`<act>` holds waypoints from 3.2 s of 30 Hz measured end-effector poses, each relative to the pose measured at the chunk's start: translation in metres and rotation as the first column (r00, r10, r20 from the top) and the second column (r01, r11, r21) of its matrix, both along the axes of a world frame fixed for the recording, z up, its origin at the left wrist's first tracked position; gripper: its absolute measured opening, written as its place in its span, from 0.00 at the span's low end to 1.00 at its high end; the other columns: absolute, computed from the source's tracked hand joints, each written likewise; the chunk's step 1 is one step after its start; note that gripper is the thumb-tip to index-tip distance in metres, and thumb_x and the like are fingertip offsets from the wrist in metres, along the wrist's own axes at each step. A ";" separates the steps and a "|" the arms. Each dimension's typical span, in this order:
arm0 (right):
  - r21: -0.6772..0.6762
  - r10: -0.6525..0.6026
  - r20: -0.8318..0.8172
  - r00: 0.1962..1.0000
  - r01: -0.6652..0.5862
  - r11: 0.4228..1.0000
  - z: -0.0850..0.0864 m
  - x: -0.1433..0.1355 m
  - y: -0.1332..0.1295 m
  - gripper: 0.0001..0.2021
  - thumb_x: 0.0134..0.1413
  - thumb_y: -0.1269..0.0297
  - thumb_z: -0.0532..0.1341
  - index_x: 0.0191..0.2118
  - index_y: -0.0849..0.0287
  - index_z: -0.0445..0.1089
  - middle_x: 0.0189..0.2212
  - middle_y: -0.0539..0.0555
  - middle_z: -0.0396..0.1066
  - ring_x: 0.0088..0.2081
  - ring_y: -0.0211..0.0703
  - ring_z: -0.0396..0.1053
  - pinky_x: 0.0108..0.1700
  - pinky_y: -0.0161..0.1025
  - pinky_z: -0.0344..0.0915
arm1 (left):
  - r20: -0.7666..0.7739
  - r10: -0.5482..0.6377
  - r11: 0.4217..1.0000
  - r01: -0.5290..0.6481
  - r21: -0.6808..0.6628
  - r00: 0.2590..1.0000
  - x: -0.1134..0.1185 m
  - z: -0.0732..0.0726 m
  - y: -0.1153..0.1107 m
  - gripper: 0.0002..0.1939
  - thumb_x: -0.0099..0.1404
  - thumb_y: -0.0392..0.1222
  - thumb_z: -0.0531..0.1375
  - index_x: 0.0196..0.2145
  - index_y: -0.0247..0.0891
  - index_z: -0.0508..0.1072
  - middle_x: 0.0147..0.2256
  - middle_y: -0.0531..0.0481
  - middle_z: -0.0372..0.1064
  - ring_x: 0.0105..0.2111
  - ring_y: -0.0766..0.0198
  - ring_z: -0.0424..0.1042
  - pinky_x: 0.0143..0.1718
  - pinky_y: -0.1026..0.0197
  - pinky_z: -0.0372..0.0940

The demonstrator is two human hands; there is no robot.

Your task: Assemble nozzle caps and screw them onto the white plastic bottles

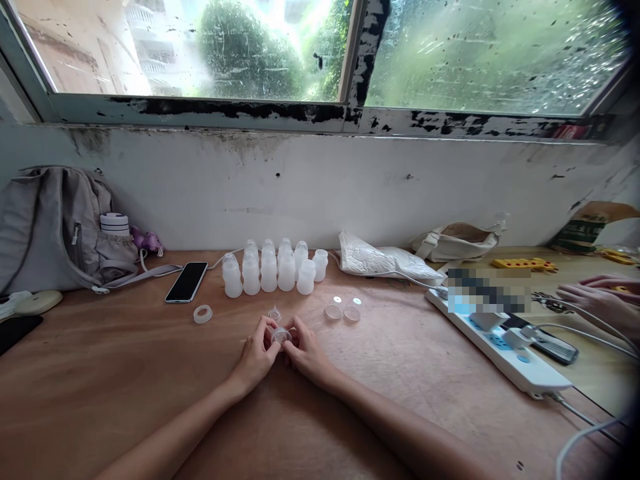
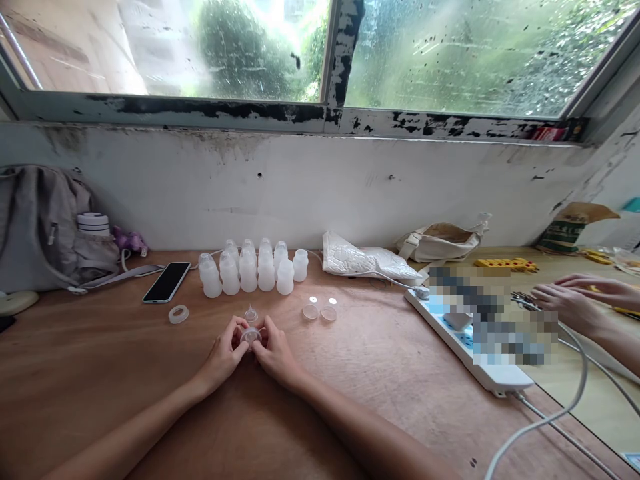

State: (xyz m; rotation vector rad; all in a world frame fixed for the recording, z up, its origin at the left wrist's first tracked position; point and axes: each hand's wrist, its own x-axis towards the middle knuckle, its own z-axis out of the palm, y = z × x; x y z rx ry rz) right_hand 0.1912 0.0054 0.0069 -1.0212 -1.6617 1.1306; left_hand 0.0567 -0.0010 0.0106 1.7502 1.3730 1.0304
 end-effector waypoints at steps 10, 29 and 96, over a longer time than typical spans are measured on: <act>-0.053 0.008 -0.046 0.999 -0.011 0.999 -0.006 0.000 0.003 0.04 0.51 0.68 0.52 0.35 0.58 0.58 0.17 0.43 0.63 0.13 0.30 0.59 0.14 0.27 0.56 | 0.121 0.021 1.000 -0.019 -0.010 0.992 -0.002 -0.006 0.004 0.08 0.54 0.39 0.53 0.35 0.39 0.61 0.23 0.57 0.63 0.24 0.67 0.64 0.26 0.67 0.57; 0.030 -0.098 0.077 0.992 0.096 0.995 -0.002 0.002 0.001 0.05 0.52 0.63 0.52 0.34 0.58 0.59 0.17 0.44 0.60 0.16 0.31 0.58 0.18 0.29 0.56 | 0.139 0.004 1.000 -0.004 0.001 0.990 0.000 0.001 0.001 0.07 0.57 0.44 0.52 0.32 0.39 0.62 0.26 0.54 0.65 0.24 0.68 0.65 0.27 0.67 0.58; 0.226 -0.569 0.371 0.734 0.523 0.822 0.045 0.035 0.101 0.21 0.37 0.59 0.61 0.39 0.60 0.56 0.37 0.59 0.63 0.40 0.51 0.64 0.40 0.44 0.61 | 0.386 -0.139 0.981 0.180 -0.074 0.912 -0.016 0.001 0.004 0.11 0.54 0.44 0.57 0.34 0.36 0.67 0.34 0.48 0.67 0.33 0.64 0.67 0.35 0.63 0.61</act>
